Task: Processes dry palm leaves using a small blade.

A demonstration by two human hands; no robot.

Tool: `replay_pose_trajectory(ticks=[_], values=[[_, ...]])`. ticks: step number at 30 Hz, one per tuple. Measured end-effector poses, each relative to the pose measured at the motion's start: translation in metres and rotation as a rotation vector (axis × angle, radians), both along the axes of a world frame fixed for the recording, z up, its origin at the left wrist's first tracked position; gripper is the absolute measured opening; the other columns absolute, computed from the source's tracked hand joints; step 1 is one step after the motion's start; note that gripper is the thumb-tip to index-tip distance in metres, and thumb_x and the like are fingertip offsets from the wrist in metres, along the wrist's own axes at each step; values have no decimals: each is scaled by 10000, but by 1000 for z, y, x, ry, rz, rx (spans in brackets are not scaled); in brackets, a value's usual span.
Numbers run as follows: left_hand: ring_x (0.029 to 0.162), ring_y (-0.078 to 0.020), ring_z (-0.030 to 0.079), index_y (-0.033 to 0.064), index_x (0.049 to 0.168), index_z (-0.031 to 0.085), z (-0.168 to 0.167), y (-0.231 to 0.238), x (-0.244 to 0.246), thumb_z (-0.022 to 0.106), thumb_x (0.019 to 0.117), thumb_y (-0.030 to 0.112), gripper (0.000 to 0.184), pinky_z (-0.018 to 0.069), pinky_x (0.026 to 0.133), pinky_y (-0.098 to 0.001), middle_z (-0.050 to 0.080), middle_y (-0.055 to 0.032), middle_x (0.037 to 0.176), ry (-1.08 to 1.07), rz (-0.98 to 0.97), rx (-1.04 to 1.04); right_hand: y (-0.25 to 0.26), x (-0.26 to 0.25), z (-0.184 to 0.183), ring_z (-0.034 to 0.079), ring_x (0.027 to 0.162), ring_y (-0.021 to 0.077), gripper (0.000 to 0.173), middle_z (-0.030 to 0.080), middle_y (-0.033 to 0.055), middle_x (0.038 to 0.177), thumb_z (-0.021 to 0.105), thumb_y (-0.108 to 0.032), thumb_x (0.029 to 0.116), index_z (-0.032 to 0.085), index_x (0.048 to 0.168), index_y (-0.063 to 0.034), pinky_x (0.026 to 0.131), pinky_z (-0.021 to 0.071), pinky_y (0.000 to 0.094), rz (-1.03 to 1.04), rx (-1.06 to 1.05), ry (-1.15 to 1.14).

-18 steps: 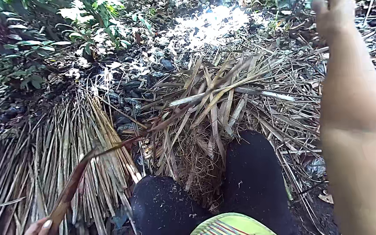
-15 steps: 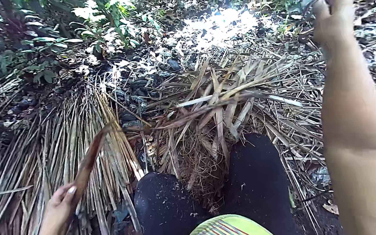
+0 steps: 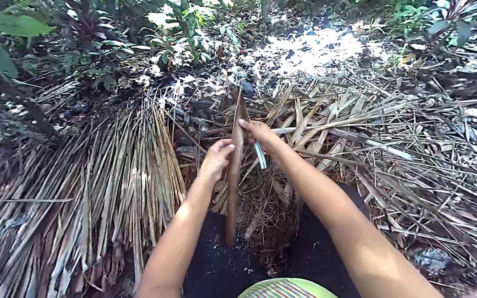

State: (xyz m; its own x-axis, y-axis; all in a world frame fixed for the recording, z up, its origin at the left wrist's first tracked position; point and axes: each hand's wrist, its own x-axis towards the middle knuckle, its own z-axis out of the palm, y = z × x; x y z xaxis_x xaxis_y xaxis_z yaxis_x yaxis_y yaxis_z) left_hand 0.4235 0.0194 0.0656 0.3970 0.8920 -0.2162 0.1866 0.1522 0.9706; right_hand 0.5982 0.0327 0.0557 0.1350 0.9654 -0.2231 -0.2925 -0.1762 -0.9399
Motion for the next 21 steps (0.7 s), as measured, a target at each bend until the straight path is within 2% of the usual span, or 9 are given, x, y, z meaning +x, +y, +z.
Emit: replay_pose_trajectory(ticks=[3,6,9,12,16,19,21], values=[[817,-128,636,20,1297,569,-13,0,13,500,1081,167,270,546,742,-319,657,-110,1046,36,1,-3,-5,3,-7,346,446,10,143,476,-31,634,562,-121,1046,598,1083,12,431,314,164,-61,21,2],[756,-97,581,1,1245,593,-17,9,23,520,1076,178,255,479,667,-264,643,-89,988,10,94,35,-16,-2,-8,363,459,4,123,499,-29,639,584,-97,1029,626,1037,19,443,320,168,-10,28,-151],[628,-52,519,-4,1130,618,-22,16,31,584,1039,115,153,435,571,-198,600,-38,832,-1,167,115,-21,-8,-10,376,488,21,112,506,-9,668,583,-88,1028,616,990,11,476,341,188,0,17,-221],[659,-55,524,-11,1103,620,-26,13,36,590,1027,79,122,441,603,-204,592,-39,841,-21,215,161,-21,-10,-14,397,518,32,111,532,12,711,584,-78,1026,620,1025,27,503,356,201,-31,15,-219],[781,-92,560,-9,1101,616,-34,8,44,565,1033,69,116,475,718,-264,610,-60,912,-156,353,114,-15,-16,-20,455,573,51,132,574,41,769,593,-69,1019,631,1075,44,545,399,223,-56,12,-225],[826,-98,565,-16,1113,607,-36,3,49,555,1038,64,121,482,783,-274,598,-66,938,-240,458,71,-11,-22,-22,492,644,96,148,594,75,826,600,-79,1018,637,1091,44,612,429,274,-57,-9,-277],[806,-97,551,-17,1139,593,-39,5,50,540,1048,75,139,475,765,-269,580,-62,935,-287,521,63,-7,-23,-27,513,701,144,161,600,104,864,606,-98,1018,640,1088,43,664,445,332,-72,-30,-333]])
